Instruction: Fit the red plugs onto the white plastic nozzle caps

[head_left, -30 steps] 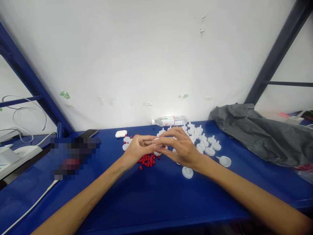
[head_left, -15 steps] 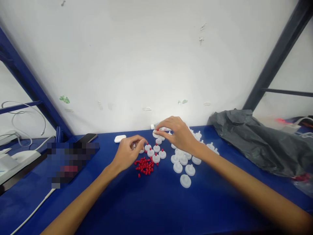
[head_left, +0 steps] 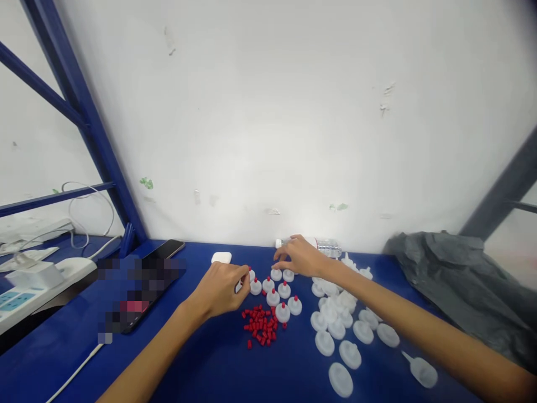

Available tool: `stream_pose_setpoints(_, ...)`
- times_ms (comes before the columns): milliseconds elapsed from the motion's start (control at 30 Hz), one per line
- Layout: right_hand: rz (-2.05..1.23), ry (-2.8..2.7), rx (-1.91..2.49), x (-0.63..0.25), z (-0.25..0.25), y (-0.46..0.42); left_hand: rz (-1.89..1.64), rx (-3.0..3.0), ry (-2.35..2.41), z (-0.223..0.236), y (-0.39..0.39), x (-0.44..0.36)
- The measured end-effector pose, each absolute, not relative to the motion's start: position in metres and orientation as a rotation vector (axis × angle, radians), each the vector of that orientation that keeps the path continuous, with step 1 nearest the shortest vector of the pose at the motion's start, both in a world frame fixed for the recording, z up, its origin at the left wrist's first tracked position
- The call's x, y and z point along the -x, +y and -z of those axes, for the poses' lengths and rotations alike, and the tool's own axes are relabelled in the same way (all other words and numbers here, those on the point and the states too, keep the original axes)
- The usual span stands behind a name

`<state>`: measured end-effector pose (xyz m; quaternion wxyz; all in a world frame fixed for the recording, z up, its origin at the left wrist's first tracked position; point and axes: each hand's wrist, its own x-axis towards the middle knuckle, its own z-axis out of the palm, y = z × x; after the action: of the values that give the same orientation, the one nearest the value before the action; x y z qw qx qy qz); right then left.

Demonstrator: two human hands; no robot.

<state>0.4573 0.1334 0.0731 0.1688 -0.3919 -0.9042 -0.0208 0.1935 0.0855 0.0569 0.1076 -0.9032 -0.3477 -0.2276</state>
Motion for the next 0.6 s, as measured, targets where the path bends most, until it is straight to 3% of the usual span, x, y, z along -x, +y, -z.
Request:
stream_pose_setpoints(333, 0.052, -2.357, 1.333, -0.517, -0.099, 0.026, 0.678, 2.733, -0.997, -0.051, 0.081, -0.196)
stream_pose_setpoints(600, 0.213, -2.408, 1.420, -0.518, -0.066, -0.038, 0.724, 2.958, -1.522, -0.030, 0.044, -0.167)
